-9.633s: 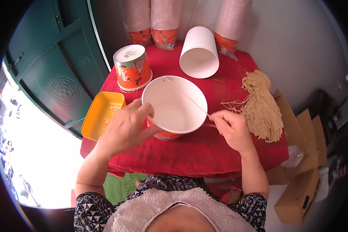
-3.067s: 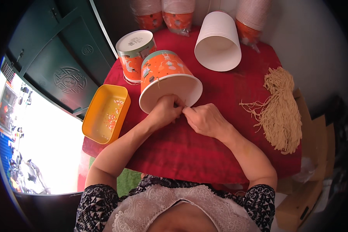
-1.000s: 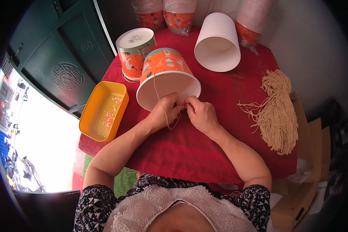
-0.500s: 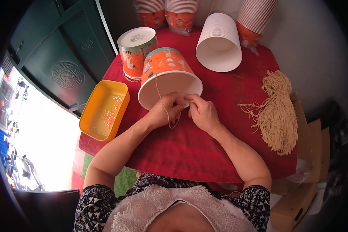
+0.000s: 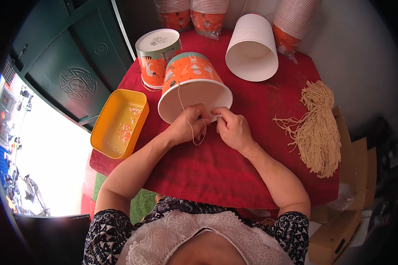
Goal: Tying string handles to paper buckets in a packaging environment.
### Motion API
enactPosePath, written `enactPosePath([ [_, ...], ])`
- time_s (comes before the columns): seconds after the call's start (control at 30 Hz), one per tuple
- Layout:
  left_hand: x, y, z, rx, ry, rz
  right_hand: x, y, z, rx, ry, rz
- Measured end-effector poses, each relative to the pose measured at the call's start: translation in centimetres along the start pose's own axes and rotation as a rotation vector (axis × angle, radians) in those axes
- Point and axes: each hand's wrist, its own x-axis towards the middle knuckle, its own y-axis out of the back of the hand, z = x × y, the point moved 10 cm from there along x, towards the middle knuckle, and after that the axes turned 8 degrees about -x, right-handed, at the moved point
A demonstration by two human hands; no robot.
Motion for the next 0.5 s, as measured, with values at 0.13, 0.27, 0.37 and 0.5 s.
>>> enactPosePath([
  [0.13, -0.03, 0.07, 0.01, -0.006, -0.014, 0.003, 0.01, 0.02, -0.18, -0.005, 0.013, 0.004],
  [0.27, 0.03, 0.03, 0.08, 0.004, -0.013, 0.006, -0.01, 0.1, -0.29, -0.012, 0.007, 0.004],
  [0.37, 0.05, -0.04, 0.22, 0.011, -0.02, 0.004, 0.03, 0.04, -0.26, -0.028, -0.036, 0.003],
  [0.5, 0.04, 0.03, 0.26, 0.038, -0.029, 0.01, -0.03, 0.12, -0.53, -0.036, -0.023, 0.028],
])
